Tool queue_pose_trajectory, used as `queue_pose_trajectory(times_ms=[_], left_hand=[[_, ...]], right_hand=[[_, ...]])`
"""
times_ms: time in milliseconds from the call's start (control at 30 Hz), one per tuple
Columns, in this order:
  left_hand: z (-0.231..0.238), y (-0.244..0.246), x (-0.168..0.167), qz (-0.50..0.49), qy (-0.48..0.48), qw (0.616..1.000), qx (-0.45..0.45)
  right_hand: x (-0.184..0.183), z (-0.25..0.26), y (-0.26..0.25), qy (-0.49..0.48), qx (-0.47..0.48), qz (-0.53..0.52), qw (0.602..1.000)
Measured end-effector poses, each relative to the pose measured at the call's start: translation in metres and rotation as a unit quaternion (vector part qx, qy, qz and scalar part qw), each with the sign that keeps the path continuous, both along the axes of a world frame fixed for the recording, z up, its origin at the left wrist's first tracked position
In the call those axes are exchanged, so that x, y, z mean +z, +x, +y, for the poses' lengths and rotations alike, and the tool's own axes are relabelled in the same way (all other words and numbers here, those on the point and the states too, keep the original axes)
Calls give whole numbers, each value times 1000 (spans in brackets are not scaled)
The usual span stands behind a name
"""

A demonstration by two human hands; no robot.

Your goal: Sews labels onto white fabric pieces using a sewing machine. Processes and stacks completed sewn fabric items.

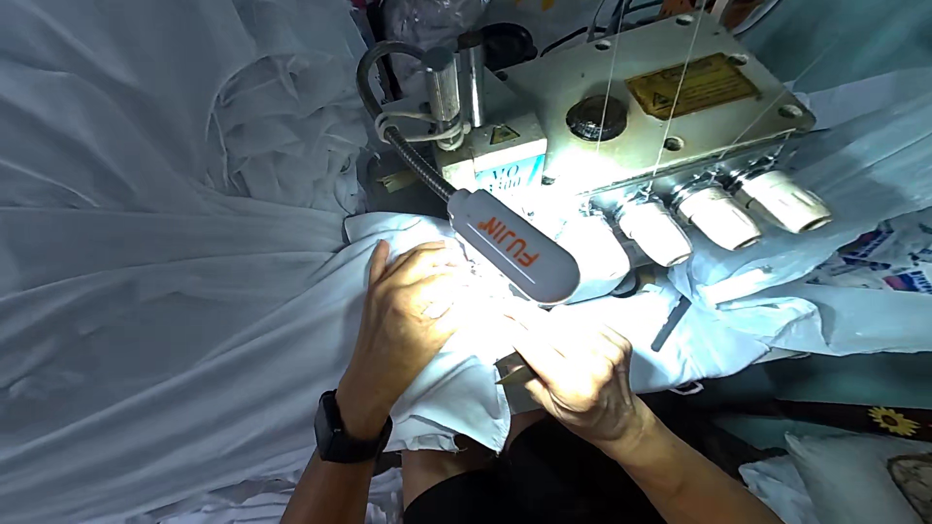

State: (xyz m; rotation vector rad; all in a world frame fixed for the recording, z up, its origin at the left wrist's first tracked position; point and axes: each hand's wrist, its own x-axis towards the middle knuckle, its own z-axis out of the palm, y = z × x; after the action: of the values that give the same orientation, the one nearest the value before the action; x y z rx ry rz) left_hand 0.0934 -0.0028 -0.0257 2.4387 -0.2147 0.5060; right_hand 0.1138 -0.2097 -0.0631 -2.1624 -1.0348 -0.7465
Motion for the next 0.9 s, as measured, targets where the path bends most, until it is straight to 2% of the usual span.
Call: queue_pose_trajectory(times_ms=[200, 700, 900], left_hand=[[0, 3, 0, -12, -3, 1000, -3], [5, 10, -2, -19, -3, 1000, 1], [12, 30, 18, -26, 14, 999, 23]], right_hand=[[-2, 4, 2, 39, -18, 29, 999], [2, 9, 4, 52, -13, 63, 997], [-3, 16, -6, 147, 5, 105, 984]])
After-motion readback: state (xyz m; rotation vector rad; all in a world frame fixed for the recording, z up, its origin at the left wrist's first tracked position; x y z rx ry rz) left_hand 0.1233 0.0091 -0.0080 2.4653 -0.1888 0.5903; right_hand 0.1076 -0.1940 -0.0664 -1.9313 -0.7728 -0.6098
